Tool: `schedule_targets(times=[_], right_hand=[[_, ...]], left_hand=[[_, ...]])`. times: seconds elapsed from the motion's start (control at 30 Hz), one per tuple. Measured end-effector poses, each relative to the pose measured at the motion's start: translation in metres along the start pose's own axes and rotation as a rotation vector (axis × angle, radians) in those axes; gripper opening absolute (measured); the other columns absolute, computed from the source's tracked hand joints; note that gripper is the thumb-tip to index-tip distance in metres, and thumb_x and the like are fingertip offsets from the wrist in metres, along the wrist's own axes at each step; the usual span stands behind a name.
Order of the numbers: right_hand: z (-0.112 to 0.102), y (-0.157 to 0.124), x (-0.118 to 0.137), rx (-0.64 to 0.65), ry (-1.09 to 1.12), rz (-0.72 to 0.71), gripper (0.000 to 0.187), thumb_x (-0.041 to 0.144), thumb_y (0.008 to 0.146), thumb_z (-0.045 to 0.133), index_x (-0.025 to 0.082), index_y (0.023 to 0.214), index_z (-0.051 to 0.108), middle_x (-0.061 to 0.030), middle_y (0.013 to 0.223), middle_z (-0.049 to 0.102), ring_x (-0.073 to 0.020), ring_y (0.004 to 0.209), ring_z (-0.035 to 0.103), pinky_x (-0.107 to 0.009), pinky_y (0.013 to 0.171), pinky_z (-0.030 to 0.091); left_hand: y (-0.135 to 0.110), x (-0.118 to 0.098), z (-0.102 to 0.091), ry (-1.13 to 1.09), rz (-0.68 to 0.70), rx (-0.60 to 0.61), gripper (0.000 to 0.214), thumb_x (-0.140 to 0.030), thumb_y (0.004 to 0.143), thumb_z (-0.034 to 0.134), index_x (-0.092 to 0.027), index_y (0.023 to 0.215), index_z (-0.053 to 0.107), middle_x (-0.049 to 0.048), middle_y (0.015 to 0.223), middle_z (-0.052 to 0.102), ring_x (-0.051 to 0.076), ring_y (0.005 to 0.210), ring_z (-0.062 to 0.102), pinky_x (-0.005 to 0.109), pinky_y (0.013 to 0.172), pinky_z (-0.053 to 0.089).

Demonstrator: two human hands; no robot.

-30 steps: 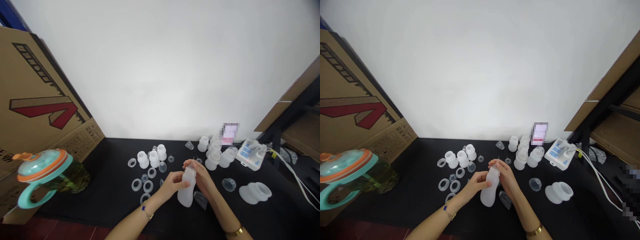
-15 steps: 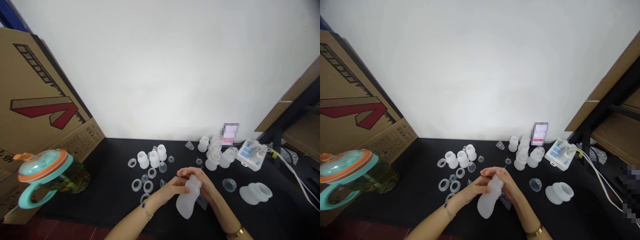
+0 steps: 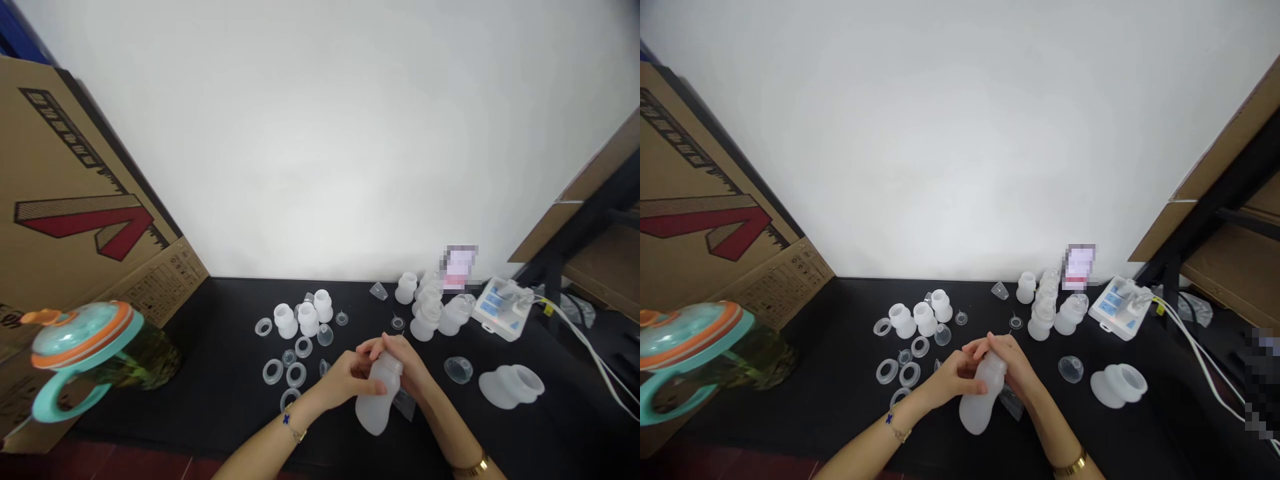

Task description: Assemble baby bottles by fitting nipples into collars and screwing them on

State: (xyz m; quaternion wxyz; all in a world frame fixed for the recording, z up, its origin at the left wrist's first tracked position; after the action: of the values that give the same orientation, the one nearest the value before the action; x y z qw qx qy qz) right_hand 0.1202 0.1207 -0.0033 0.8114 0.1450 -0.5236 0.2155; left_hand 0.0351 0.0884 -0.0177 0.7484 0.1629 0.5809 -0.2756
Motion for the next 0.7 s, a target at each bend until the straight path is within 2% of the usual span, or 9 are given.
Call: schedule_targets(times=[0.17,0.4,0.7], right_hand=[[-0.001,0.001,-0.001,-0.021,0.006,0.018,0.048,0.052,0.094,0.062,0.016,0.068,0.080,-0.0117,0.094,0.078,-0.0214,0.077,0.071,-0.030,0.068,0.051],[-0.002,0.001,0.000,-0.064,-0.050,0.017,0.050,0.053,0.093,0.062,0.015,0.065,0.078,-0.0107,0.088,0.077,-0.0193,0.072,0.068,-0.029,0.064,0.048],[0.000,0.000,0.004,-0.116,-0.067,0.031,0.051,0.057,0.088,0.066,0.015,0.061,0.076,-0.0093,0.080,0.076,-0.0188,0.067,0.065,-0.029,0.061,0.046]], left_hand=[[-0.001,-0.001,-0.005,0.101,0.028,-0.051,0.036,-0.041,0.069,0.086,-0.010,0.086,0.078,0.0029,0.075,0.068,0.015,0.067,0.058,0.024,0.063,0.043],[-0.003,-0.007,-0.008,0.243,0.084,-0.120,0.035,-0.042,0.070,0.085,-0.010,0.082,0.079,0.0011,0.069,0.063,0.013,0.063,0.052,0.022,0.058,0.039],[-0.005,-0.009,-0.013,0.389,0.077,-0.198,0.033,-0.042,0.068,0.085,-0.010,0.074,0.076,-0.0011,0.063,0.059,0.011,0.059,0.048,0.021,0.054,0.035]])
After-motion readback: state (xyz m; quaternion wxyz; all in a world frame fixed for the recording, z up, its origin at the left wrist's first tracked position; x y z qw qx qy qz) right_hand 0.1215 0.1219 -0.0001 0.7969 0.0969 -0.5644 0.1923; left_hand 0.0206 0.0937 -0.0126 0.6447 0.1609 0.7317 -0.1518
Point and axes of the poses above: each hand's wrist, its own y-axis towards the middle knuckle, its own z-axis out of the palm, x = y × z, the point moved 8 cm from there along y, towards the middle knuckle
